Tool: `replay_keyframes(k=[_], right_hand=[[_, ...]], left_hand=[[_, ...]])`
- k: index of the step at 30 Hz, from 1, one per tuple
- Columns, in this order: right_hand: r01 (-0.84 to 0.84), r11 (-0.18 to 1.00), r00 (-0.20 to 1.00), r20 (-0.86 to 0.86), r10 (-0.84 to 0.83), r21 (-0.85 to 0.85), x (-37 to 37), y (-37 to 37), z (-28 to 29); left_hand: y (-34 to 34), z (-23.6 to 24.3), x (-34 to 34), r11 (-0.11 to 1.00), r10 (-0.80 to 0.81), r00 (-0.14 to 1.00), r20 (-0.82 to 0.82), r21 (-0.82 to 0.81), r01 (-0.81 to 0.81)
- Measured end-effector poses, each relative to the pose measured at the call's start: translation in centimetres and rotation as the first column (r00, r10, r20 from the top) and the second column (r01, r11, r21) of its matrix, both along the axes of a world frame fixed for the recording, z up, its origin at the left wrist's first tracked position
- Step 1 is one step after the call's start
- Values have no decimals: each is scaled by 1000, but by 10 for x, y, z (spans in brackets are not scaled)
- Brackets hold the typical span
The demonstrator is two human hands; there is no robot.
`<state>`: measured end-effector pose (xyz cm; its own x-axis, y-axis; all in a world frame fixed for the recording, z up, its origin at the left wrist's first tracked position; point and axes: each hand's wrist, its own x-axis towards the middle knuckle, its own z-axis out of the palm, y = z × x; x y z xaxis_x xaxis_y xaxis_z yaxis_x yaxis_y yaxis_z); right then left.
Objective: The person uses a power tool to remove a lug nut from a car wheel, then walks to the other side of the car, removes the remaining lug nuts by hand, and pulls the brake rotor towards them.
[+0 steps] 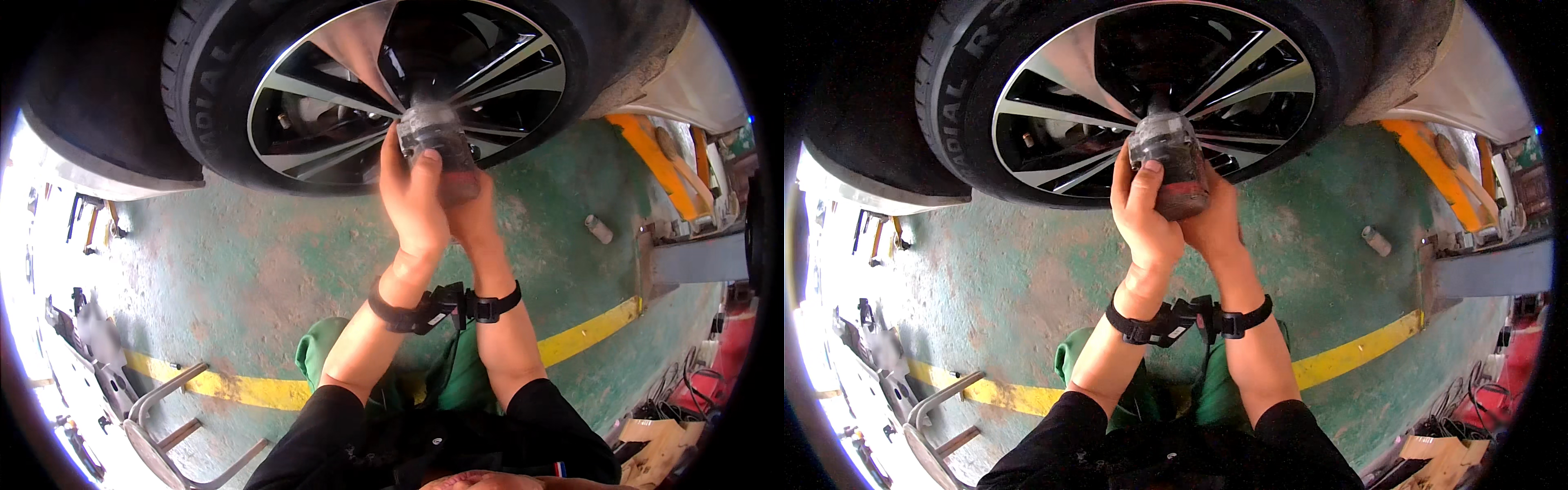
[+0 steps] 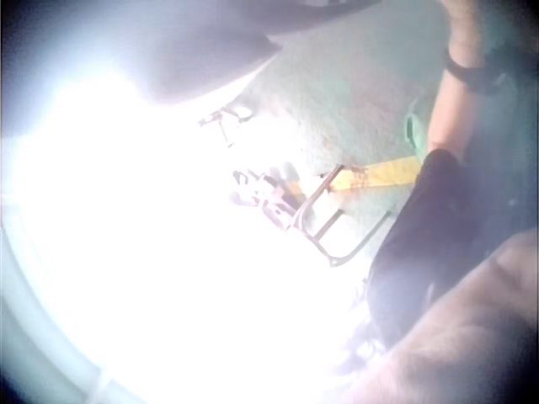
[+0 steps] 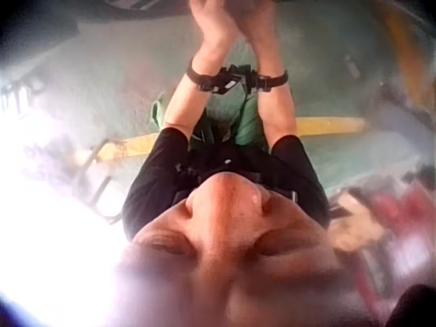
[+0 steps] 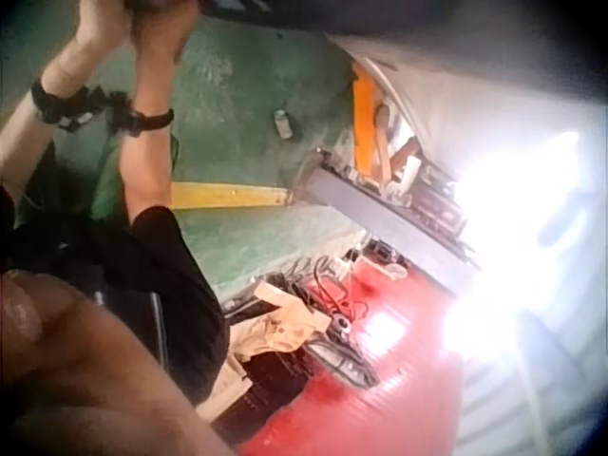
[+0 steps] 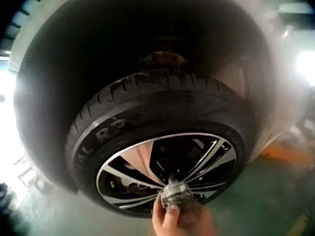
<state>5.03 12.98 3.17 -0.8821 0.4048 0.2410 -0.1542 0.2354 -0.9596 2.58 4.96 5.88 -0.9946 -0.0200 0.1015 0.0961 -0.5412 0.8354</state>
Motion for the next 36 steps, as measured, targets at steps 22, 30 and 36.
replay_keyframes(k=[22,30,36], right_hand=[[25,986,992,-115,-44,-163,-8,-12,-15],[24,979,994,-101,-46,-204,-5,-16,-9],[8,958,989,-141,-51,-286,-6,-19,-12]], left_hand=[[5,12,0,997,43,998,-55,-58,-46],[4,16,0,998,22,998,-52,-55,-25],[3,17,-1,996,16,998,-63,-92,-22]])
